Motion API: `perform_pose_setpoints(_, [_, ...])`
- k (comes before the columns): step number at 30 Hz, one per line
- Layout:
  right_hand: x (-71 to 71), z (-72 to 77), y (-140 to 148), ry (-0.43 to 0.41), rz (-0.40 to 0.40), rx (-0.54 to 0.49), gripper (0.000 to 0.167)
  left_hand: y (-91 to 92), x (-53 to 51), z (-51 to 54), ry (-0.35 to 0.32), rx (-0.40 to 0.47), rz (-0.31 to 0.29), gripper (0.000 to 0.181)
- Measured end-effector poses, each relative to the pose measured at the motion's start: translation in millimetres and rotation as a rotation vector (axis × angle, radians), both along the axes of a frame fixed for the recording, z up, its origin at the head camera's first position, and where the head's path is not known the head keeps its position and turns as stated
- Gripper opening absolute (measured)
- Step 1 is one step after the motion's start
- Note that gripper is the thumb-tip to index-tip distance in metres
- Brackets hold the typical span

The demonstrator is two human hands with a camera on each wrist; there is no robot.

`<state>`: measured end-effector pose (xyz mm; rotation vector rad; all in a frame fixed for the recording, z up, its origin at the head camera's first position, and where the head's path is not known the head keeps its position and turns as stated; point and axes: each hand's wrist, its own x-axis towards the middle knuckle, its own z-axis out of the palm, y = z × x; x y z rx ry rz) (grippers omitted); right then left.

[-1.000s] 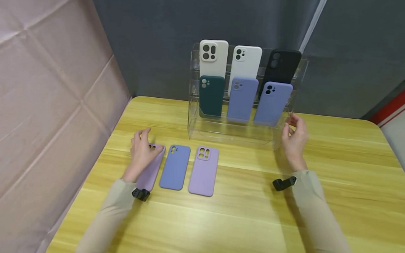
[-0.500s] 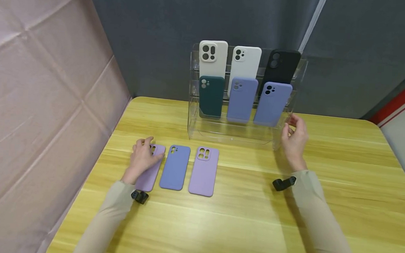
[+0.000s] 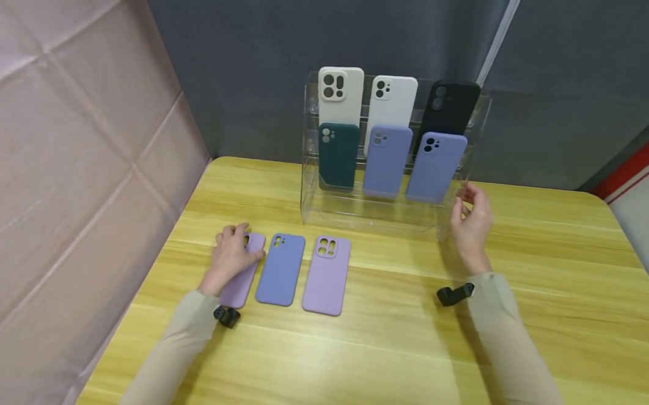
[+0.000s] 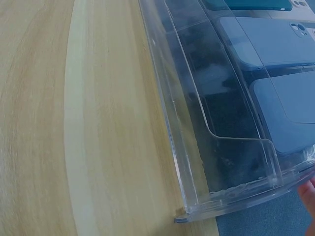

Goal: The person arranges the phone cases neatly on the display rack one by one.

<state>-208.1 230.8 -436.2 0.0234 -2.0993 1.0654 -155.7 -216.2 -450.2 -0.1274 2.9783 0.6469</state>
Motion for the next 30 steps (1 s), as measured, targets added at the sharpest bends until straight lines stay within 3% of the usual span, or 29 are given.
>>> perform_pose_setpoints(9, [1.7, 1.5, -0.3, 0.007, -0.003, 0.016, 0.026, 1.1, 0.5, 1.6, 0.011, 0.0, 0.012, 0.07])
perform_pose_setpoints(30, [1.1, 2.0, 0.0, 0.011, -0.008, 0.024, 0.025, 5.1, -1.4, 14.1, 0.186, 0.015, 0.011, 0.06])
